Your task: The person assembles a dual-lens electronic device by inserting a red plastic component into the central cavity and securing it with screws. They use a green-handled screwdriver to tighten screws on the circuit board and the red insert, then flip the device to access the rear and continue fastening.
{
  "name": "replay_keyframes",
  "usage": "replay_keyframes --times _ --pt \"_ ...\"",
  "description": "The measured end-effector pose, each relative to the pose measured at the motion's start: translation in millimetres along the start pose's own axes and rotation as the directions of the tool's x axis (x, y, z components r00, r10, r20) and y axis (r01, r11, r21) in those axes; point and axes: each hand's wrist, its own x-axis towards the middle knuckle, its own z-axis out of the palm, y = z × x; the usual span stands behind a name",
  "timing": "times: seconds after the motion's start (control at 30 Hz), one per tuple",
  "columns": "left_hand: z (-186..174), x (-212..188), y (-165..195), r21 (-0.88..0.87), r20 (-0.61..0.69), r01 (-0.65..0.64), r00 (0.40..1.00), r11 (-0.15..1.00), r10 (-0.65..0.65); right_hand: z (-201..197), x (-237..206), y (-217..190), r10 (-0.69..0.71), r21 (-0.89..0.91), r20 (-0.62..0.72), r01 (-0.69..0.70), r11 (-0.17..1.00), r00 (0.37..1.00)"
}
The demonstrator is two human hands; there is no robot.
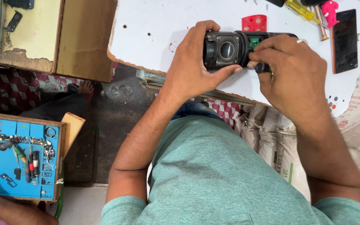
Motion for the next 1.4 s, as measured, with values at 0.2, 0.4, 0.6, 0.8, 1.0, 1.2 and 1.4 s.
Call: replay_keyframes --times 0.2,0.4,0.6,0.8,1.0,1.2,1.4 --pt "-2.8 3.4 4.6 -0.023 0.001 0.011 1.0 1.0 -0.011 4.9 -2.6 8.9 0.02 0.237 -0.086 0.001 0.971 0.996" --pt "-4.2 6.1 4.4 -0.036 0.03 0.041 0.999 0.999 -0.04 0.6 -3.8 20.8 0.166 0.524 0.015 -0.149 0.838 0.986" --pt "-6.7 5.7 6.4 0.027 0.028 0.035 0.999 0.999 -0.036 2.5 -19.3 61.4 0.377 0.954 0.04 -0.147 0.262 0.926" --pt "-9.6 11.6 13.5 0.029 0.047 0.07 0.996 0.997 -0.071 28.7 -54.2 108.8 0.448 0.977 -0.2 0.145 0.154 0.872" --pt "-14.1 13.5 24.5 0.004 0.04 0.147 0.988 0.989 -0.147 79.0 -86.0 120.3 0.605 0.882 -0.471 0.322 0.344 0.642" --pt "-18.3 18.4 32.5 0.025 0.071 0.177 0.981 0.984 -0.178 112.9 -113.2 80.5 0.66 0.88 -0.454 0.186 0.437 0.598" --pt "-20.0 20.6 33.9 0.043 0.072 0.194 0.978 0.98 -0.197 120.1 -120.1 59.4 0.582 0.789 -0.485 0.038 0.614 0.653"
